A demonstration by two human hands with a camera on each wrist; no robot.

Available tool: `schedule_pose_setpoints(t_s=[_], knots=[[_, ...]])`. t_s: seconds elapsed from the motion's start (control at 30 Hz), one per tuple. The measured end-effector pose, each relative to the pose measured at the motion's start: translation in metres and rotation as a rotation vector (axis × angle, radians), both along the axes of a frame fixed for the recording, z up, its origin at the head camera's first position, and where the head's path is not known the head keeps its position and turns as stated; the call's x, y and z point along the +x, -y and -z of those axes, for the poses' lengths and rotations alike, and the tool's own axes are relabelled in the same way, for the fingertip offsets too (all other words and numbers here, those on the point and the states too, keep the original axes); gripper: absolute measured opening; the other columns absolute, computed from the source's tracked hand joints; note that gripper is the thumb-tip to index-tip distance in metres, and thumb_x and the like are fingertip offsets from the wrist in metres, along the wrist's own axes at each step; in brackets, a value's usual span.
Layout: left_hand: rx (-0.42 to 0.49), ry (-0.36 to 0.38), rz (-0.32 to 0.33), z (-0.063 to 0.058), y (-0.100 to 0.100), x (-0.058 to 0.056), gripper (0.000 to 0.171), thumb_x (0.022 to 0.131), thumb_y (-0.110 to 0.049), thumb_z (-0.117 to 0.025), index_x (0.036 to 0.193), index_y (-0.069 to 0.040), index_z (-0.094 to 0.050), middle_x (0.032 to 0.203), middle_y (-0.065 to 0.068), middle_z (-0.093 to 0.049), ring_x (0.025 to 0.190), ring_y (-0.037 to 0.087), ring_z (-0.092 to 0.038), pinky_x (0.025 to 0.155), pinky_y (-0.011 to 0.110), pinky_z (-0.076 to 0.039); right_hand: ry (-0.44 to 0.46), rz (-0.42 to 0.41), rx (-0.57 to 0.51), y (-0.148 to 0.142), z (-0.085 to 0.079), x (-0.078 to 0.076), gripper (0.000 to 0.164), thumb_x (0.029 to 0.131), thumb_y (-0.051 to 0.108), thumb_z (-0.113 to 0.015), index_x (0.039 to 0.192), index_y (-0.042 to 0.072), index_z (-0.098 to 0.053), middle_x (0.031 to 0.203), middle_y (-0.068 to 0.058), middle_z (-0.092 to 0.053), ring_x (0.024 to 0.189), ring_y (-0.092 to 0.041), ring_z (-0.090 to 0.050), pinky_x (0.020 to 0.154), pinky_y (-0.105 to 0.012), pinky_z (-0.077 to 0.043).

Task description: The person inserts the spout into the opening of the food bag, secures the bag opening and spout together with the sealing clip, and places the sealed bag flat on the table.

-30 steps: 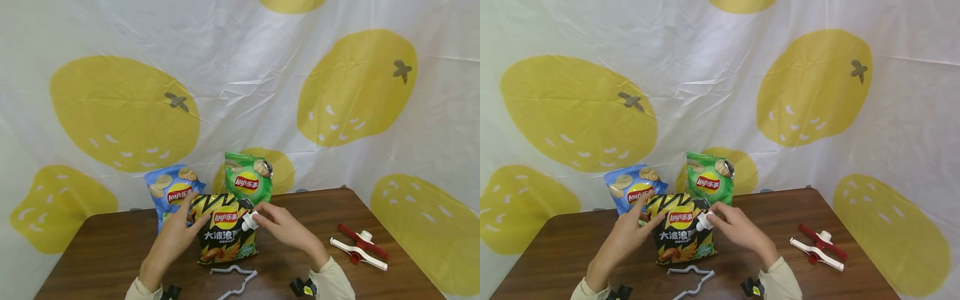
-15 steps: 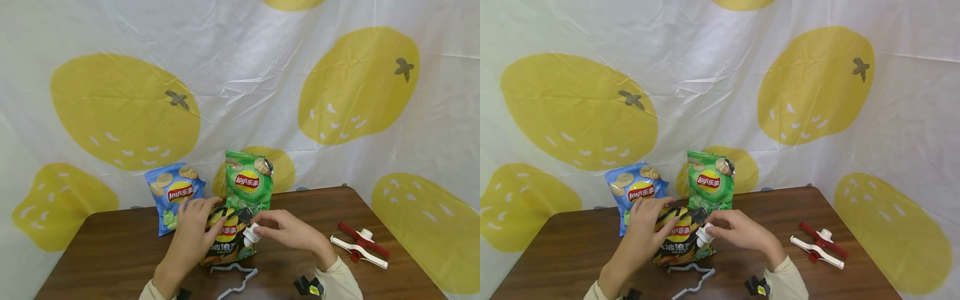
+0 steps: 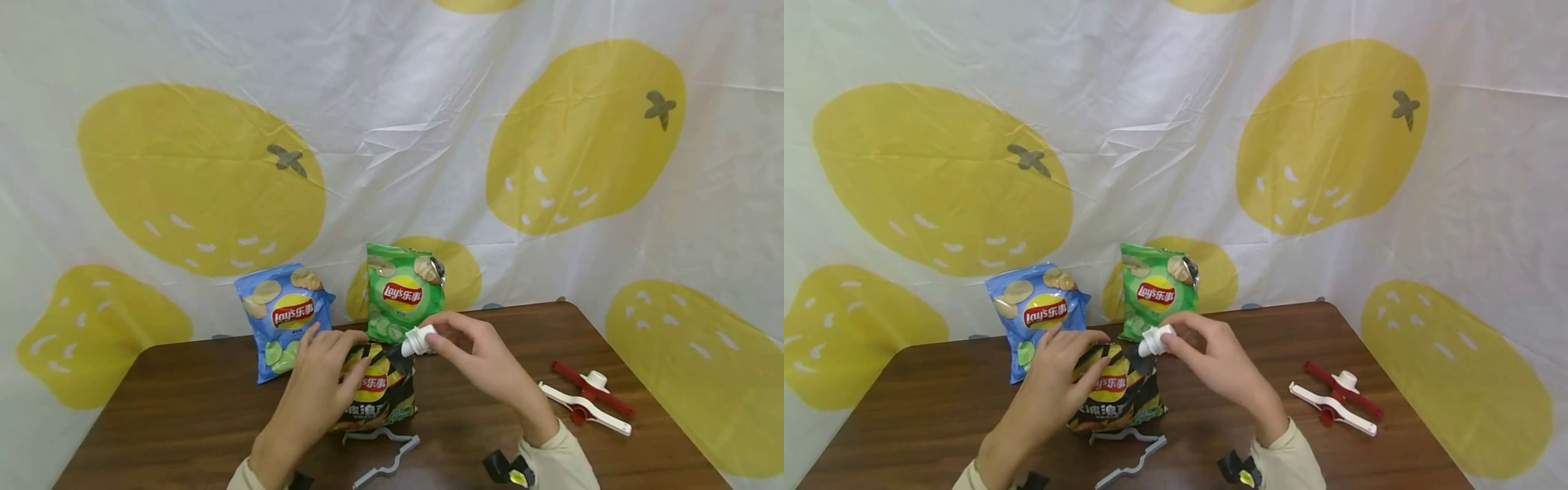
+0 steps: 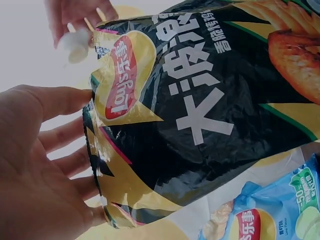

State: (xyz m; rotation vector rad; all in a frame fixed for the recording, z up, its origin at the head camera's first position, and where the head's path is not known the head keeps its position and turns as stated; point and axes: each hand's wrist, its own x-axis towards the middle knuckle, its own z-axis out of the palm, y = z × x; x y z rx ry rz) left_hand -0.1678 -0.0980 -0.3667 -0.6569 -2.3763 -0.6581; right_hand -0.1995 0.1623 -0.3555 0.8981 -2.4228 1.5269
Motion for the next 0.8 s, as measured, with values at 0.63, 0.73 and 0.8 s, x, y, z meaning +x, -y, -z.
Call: schedule_pose_setpoints(t_s=[0.63, 0.73, 0.8], knots=[[-0.008, -0.056, 0.048, -0.001, -0.001, 0.000, 0.012, 0.087, -0.008, -0.076, 0.095, -0.014, -0.070, 0.093, -0.001, -0.068, 0.094, 0.019, -0.064, 0.108, 0.059, -0.033, -0.204, 0.011, 0.114, 0.028, 0.007, 0.001, 0.019, 0.091, 0.019, -0.075, 0.108, 0.013, -0.070, 0.097, 0.006, -0.071, 0.085, -0.009, -0.066, 0.073, -0.030, -0.057], [-0.002, -0.072, 0.058, -0.001, -0.001, -0.001, 0.009, 0.088, -0.005, -0.074, 0.092, -0.012, -0.070, 0.091, -0.001, -0.068, 0.093, 0.018, -0.064, 0.107, 0.058, -0.035, -0.242, 0.029, 0.131, 0.031, 0.008, 0.002, 0.015, 0.091, 0.022, -0.075, 0.103, 0.015, -0.070, 0.096, 0.009, -0.069, 0.085, -0.007, -0.065, 0.074, -0.031, -0.057], [0.006, -0.076, 0.059, 0.000, 0.000, 0.000, 0.008, 0.088, -0.005, -0.074, 0.092, -0.011, -0.071, 0.091, -0.001, -0.068, 0.093, 0.018, -0.064, 0.106, 0.058, -0.036, -0.262, 0.046, 0.147, 0.032, 0.009, 0.002, 0.014, 0.091, 0.024, -0.074, 0.101, 0.016, -0.069, 0.094, 0.010, -0.068, 0.085, -0.005, -0.063, 0.074, -0.030, -0.056]])
